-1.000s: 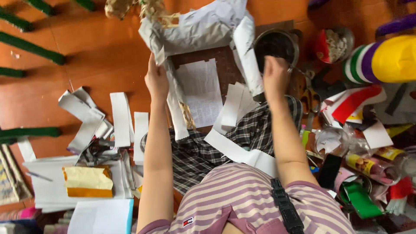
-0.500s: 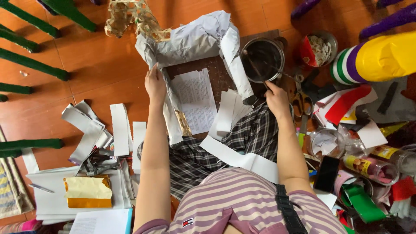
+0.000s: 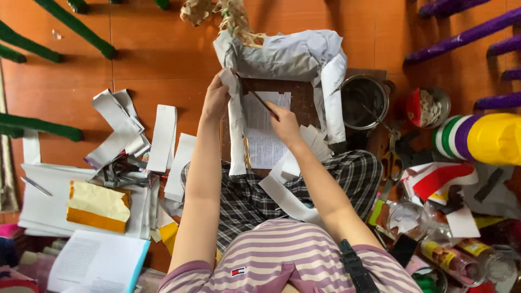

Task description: Tearing paper strips and wrapping them around a frame to create a sculpture

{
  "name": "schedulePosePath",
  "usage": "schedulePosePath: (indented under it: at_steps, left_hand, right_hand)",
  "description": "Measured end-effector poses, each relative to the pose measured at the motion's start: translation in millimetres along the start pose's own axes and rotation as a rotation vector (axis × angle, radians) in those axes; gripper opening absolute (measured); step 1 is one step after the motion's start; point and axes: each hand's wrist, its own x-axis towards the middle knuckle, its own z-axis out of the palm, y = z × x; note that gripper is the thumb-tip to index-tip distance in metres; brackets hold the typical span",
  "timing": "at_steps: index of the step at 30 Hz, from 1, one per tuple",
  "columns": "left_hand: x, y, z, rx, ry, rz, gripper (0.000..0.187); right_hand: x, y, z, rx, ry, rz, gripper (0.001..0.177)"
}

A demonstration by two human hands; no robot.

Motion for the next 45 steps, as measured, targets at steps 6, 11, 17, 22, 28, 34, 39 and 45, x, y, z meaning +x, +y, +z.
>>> schedulePosePath:
  at_steps: [6, 11, 17, 22, 28, 34, 39, 45]
  left_hand:
    - [15.2, -18.4, -17.0, -0.154, -0.067, -0.068, 0.078]
    - [7.9, -1.6, -12.4, -0.210, -0.069, -0.137, 0.079]
    - [-1.7, 4.7, -12.6, -0.246, -0.113, -0.124, 0.078]
    - [17.6, -22.8, -27.5, -0.280, -0.105, -0.152, 0.080]
    - [7.4, -9.9, -20.4, -0.183, -0.126, -0.082, 0.085]
    - [20.2, -37.4, -24.4, -0.070, -0.179, 0.040, 0.089]
    - [-15.1, 37.7, 3.8, 0.032, -0.250, -0.167, 0.078]
    - [-27.0, 59.0, 17.1, 0.137, -0.270, -0.172, 0.073]
  right_hand:
    - [-2.1, -17.8, 10.6, 0.041, -0.081, 0.013, 0.044]
    - [-14.1, -54.7, -6.7, -0.029, -0.179, 0.047, 0.039]
    - [5.5, -37.6, -5.6, -0.053, -0.131, 0.036, 0.039]
    - [-25.5, -69.3, -16.3, -0.207, -0.232, 0.048, 0.043]
    - [8.2, -57.2, -9.2, -0.243, -0.099, 0.017, 0.038]
    - [-17.1, -51.3, -58.0, -0.171, 0.189, 0.001, 0.032]
    - [-87.0, 6.9, -163.1, -0.380, 0.441, 0.203, 0.021]
    - [-113.2, 70.8, -218.7, -0.869, 0.186, 0.492, 0.025]
